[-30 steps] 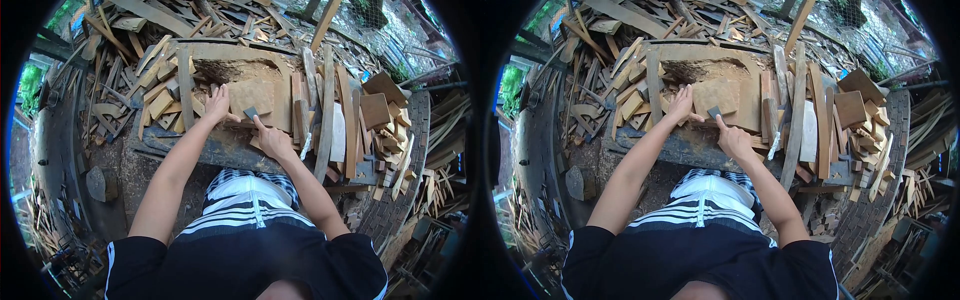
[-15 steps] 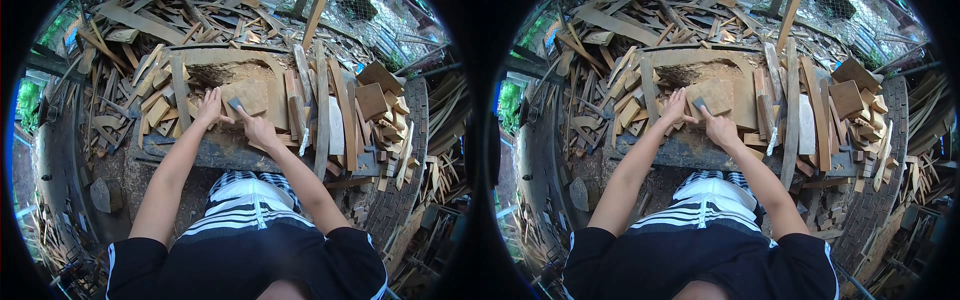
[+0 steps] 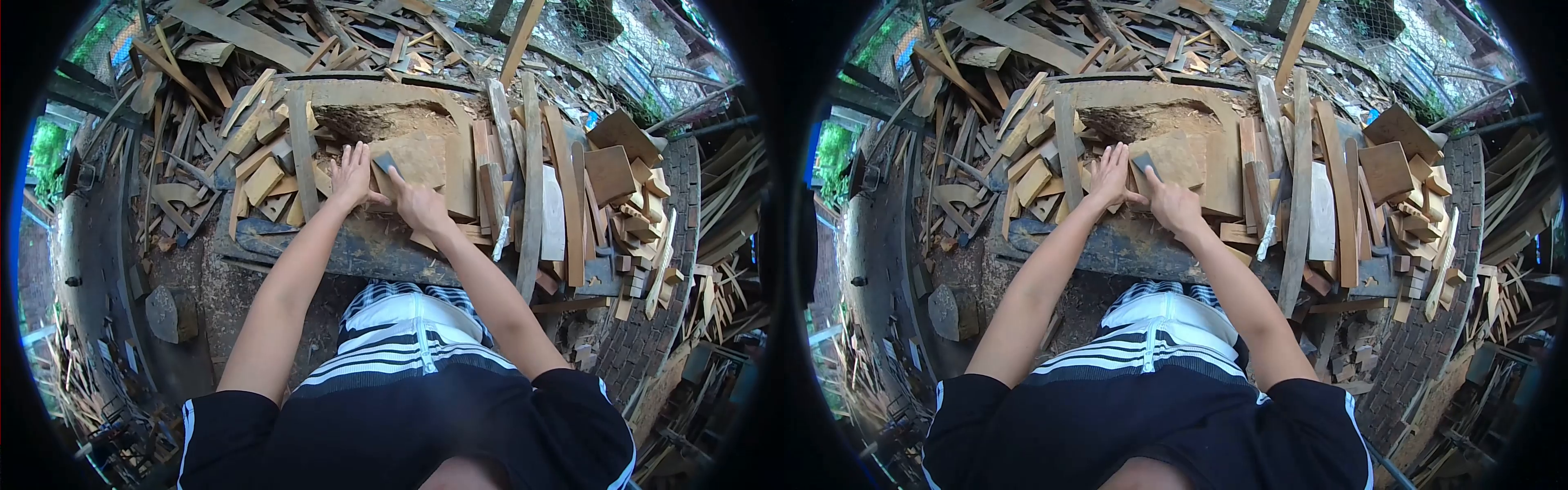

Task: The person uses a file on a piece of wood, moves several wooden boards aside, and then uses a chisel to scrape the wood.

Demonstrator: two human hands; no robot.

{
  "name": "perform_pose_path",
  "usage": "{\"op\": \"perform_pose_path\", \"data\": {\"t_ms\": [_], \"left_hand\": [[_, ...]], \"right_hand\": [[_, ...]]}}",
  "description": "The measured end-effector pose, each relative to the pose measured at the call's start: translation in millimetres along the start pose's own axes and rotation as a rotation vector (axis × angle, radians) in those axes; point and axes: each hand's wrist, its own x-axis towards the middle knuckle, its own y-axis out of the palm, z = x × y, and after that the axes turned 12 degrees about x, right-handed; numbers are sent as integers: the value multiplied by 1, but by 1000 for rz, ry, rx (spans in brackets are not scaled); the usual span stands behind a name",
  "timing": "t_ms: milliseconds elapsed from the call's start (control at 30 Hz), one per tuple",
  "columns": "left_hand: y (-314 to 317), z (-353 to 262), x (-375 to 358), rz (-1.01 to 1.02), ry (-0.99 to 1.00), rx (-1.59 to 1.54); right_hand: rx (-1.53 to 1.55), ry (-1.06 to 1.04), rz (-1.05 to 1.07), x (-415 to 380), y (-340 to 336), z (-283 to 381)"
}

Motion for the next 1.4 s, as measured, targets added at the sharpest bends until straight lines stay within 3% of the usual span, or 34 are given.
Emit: {"op": "perform_pose_path", "data": {"t_ms": [167,267,533,667,767,1000,1267,1400], "left_hand": [[-5,-2,0,4,-6,13],[-5,-1,-2,6,-16,-1],[-4,-1,2,11,-9,-3],[-6,0,1,5,-11,-13],[-4,0,-1,9,-5,-17],[-5,0,4,18,-2,-8],[-15,-9,8,33,66,64],[-13,-11,12,11,19,30]], "right_hand": [[-31,-32,-45,-20,-5,-4],[-76,67,130,-44,-24,4],[-31,10,7,18,-1,3],[6,27,-6,-20,-7,-5],[-48,134,173,-48,-29,6],[42,44,-13,28,4,-2],[-41,181,178,-66,-47,-5],[-41,117,92,-46,-31,-16]]}}
